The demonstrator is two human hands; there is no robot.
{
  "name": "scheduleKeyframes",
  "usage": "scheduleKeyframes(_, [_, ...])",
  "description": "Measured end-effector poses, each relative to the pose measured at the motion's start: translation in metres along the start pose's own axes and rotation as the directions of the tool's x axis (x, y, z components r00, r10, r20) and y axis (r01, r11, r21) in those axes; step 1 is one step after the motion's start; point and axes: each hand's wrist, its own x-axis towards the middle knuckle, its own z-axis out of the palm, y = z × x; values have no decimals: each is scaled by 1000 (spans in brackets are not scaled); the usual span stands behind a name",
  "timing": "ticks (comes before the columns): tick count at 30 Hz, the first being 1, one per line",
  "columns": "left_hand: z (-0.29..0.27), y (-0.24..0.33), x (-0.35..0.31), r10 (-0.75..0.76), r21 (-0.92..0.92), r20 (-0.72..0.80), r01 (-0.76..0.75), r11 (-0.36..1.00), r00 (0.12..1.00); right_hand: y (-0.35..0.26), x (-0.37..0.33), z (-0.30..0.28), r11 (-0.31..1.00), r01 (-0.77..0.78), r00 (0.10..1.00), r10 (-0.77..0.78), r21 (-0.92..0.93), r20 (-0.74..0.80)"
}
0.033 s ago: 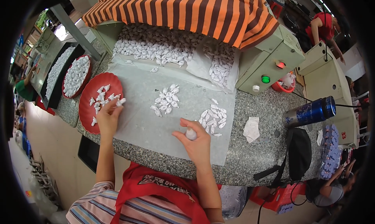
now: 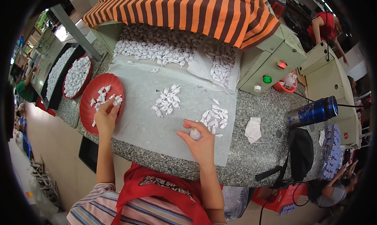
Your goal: Applying glue to small white plastic components and joining them together at a factory workbench.
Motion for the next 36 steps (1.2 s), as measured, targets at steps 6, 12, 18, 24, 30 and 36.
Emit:
scheduleKeyframes(6, [47,27,-15,331,13,76,-332,943,941,-7,-5,-8,999,-32,999,31,-37,-37])
scheduleKeyframes(12, [83,72,-35,450,27,241,-469,883,860,-11,-20,-16,996,-71,995,67,-52,-77])
scheduleKeyframes(18, [79,82,-28,494,-186,211,-462,868,843,-14,-19,-24,999,27,984,-30,-19,-177])
scheduleKeyframes(24, [42,112,-49,160,-693,649,490,529,744,-21,-18,-25,977,106,994,-100,184,-43])
scheduleKeyframes(30, [64,104,-63,283,-676,736,687,266,615,-18,-31,-33,973,200,963,-174,111,-208])
scheduleKeyframes(36, [49,133,-81,220,-747,652,565,351,726,-24,-40,-41,930,275,917,-177,245,-356])
